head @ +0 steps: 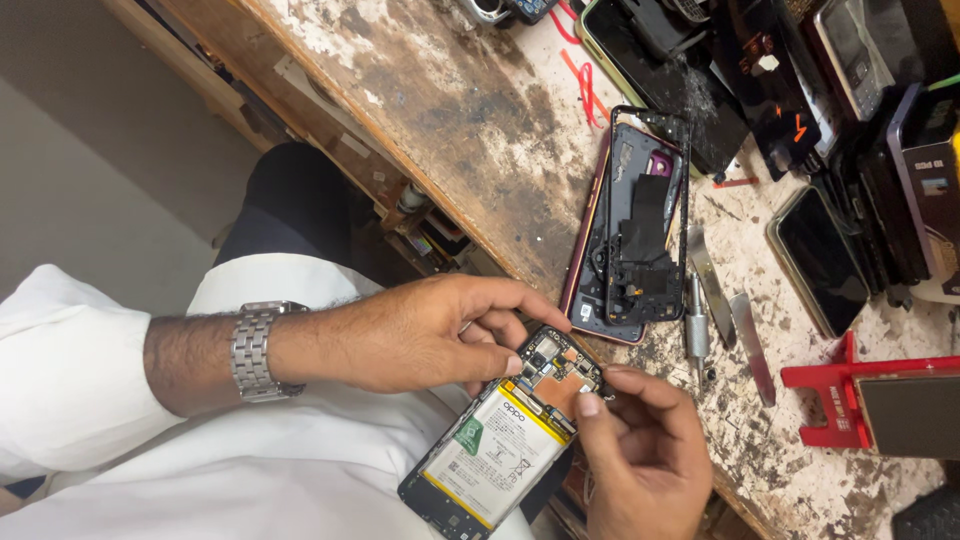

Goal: The person holds a disassembled smartphone and uses a screwdriver to remove screws from the motherboard area. They then detach a small component and reposition it within the chassis.

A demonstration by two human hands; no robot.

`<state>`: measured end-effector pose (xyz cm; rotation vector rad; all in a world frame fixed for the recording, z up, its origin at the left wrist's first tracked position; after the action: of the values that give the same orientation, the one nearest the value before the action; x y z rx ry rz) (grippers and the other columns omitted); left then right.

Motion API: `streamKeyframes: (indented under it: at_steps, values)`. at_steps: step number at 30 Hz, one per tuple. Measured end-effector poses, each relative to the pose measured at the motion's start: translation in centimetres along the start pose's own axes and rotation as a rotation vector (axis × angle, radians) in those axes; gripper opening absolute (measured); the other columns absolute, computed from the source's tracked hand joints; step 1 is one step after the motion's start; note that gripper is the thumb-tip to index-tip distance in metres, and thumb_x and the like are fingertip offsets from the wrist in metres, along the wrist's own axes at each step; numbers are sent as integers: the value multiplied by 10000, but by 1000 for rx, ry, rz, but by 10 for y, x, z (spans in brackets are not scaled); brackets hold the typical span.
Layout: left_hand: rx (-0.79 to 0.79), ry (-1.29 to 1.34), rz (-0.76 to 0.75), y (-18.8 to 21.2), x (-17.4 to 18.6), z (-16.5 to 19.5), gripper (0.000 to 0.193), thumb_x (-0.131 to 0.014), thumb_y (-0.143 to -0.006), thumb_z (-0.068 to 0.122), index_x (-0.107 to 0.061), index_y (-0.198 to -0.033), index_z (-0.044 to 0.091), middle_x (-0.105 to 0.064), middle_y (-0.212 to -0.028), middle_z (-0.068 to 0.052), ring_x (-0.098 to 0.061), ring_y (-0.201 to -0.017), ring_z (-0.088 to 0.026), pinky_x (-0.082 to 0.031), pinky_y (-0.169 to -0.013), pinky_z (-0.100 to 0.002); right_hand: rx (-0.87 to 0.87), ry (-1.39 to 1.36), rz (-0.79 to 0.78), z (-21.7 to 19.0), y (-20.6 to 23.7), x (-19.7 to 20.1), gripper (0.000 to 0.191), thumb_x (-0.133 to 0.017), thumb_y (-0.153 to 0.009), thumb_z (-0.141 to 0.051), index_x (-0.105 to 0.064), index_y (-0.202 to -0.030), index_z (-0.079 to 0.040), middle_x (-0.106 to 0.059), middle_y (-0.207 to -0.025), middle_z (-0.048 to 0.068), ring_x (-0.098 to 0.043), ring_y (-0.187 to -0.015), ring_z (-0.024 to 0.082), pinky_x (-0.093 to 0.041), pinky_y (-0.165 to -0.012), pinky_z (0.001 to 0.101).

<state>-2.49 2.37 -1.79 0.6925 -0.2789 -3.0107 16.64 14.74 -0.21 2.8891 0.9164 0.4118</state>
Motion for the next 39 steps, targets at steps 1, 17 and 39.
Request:
streamKeyframes:
  at_steps: [1,17,39]
  values:
    - [2,-9,5,0,-1,1,501,-609,-956,68,-521,-1449,58,-700,-1030,-39,-694,-848,-52,-625,-744,-217,-13,-7,-13,-1,-1,-3,339,-693,-862,131,-564,-1168,66,-713,-1020,222,-736,-903,226,-602,-774,308]
    - [1,-295,64,7,-5,28,449,-608,-909,118,-600,-1358,91,-792,-983,-12,-714,-705,-22,-594,-630,-203,16,120,-119,-23,-5,-31,422,-732,-812,87,-527,-1171,-1,-643,-1113,149,-674,-947,135,-583,-757,242]
    - [10,-92,168,-3,-16,21,265,-623,-961,231,-681,-1098,12,-698,-733,35,-596,-613,15,-511,-520,-191,150,-118,-41,2,8,-3,396,-623,-867,161,-530,-1246,91,-716,-1101,287,-741,-1041,276,-613,-889,353]
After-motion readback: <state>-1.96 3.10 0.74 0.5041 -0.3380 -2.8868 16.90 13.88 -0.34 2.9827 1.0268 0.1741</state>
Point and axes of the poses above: each hand's wrist, its own y-axis away from the middle knuckle, its own x-axis out of the back of the hand, z = x × y, the point moved 4 cm from there along -y, towards the middle knuckle
